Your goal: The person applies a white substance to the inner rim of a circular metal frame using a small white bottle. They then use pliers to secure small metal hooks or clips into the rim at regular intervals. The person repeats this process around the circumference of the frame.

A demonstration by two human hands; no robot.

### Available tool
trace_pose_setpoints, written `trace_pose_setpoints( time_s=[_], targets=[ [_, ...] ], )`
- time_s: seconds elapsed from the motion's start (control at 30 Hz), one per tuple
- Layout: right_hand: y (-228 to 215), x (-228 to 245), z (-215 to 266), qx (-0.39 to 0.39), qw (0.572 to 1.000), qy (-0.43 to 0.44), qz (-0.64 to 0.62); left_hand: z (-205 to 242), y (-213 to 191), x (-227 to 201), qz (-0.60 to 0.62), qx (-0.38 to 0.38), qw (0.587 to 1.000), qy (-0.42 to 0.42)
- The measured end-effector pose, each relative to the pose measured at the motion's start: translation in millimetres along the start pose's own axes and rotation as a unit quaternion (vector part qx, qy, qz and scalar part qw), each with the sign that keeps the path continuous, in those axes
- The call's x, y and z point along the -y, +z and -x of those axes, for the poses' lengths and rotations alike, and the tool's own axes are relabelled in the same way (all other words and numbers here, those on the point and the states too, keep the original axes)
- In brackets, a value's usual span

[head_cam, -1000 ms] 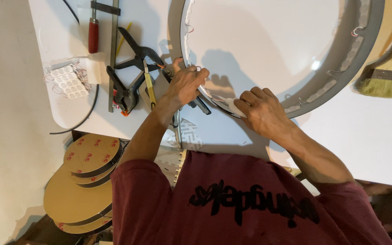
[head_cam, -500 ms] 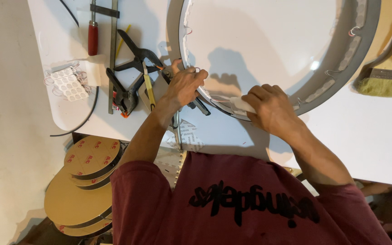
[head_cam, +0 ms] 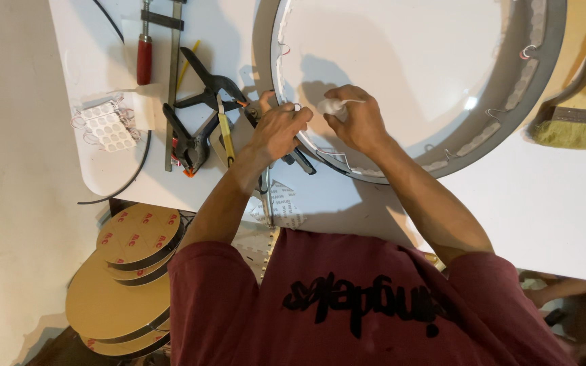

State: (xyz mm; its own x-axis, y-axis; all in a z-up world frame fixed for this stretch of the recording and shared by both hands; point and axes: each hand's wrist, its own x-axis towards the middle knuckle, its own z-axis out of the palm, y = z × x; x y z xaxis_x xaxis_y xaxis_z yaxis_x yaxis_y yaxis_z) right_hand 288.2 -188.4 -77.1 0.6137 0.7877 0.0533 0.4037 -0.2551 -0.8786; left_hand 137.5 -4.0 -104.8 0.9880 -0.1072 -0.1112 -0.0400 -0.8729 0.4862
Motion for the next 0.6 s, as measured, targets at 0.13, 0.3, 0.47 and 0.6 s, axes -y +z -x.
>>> trace_pose_setpoints(
  time_s=[0.13,0.3,0.47,0.6],
  targets=[
    [24.5,-6.1,-1.6,0.008,0.995,-0.015,0.097,2.3,10.4,5.9,-0.004,-0.028,1.0,0.009],
    [-4.2,25.6,14.3,0.028,0.987,0.041,0.153,1.6,6.8,2.5,-0.004,-0.045,0.999,0.018],
    [-0.6,23.1,35.0,0.174,0.98,0.043,-0.084,6.3,12.9,7.2,-0.04,-0.032,0.999,0.017],
    [18.1,15.5,42.5,0.214,0.969,0.032,-0.117,2.6,13.1,-0.4,-0.108,-0.039,0.991,0.064]
  ],
)
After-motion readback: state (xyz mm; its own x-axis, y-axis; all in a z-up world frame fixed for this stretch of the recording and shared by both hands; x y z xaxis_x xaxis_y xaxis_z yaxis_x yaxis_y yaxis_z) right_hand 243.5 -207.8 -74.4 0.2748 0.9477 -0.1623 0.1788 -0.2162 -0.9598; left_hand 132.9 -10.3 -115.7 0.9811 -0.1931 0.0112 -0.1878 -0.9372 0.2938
